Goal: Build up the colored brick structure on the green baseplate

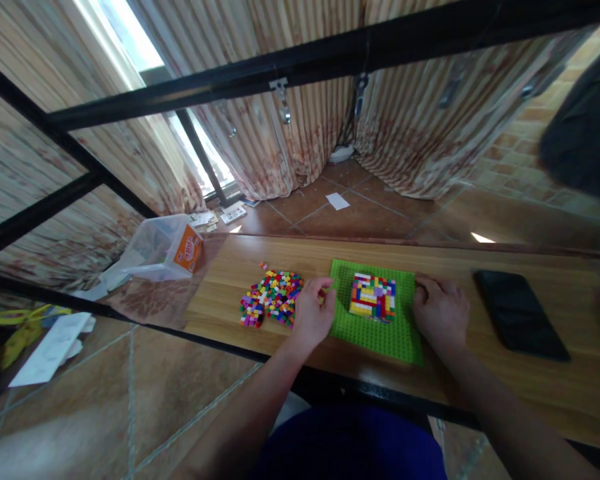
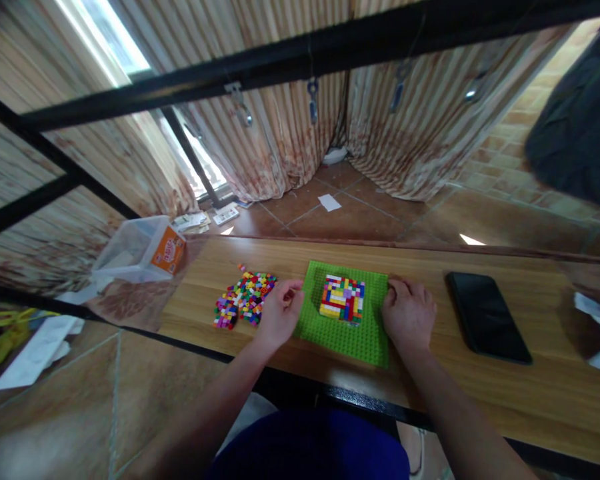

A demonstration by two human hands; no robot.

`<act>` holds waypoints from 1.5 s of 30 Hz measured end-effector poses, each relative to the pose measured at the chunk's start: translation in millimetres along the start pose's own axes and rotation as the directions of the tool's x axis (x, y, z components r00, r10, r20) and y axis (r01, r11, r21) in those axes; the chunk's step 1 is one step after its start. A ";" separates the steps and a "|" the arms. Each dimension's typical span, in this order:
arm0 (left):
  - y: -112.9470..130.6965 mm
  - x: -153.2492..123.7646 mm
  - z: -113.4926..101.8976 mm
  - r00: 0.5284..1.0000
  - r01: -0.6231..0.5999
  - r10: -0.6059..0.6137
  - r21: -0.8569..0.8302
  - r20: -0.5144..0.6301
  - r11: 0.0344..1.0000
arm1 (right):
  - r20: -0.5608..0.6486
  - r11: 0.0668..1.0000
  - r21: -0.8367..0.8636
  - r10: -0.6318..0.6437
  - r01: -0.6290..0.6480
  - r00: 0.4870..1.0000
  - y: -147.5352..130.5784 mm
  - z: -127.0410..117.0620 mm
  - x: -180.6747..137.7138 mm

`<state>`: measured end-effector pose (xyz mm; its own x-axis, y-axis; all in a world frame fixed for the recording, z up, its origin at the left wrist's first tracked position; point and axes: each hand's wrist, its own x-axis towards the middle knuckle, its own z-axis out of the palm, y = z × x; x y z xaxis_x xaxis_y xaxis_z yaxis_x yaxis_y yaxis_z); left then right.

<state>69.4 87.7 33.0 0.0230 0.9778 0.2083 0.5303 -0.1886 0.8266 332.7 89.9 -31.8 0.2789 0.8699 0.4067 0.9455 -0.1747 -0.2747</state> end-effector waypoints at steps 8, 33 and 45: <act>-35.1 -26.7 -50.9 0.996 -0.086 0.077 0.499 0.038 0.862 | 0.008 1.000 -0.003 0.010 -0.010 1.000 -3.2 -3.5 -0.6; -15.0 -18.0 -37.2 0.998 0.034 -0.031 -0.054 0.060 0.998 | 0.021 1.000 -0.014 0.024 -0.024 0.999 -5.5 -6.0 0.0; -25.2 -14.2 -22.0 0.990 0.102 -0.111 0.096 0.092 0.990 | 0.000 1.000 -0.010 0.019 -0.019 1.000 -5.2 -3.5 0.1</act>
<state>37.0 76.5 20.7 0.0414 0.9969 0.0663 0.6089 -0.0778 0.7894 328.4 89.3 -27.3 0.2972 0.8666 0.4009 0.9415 -0.1961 -0.2741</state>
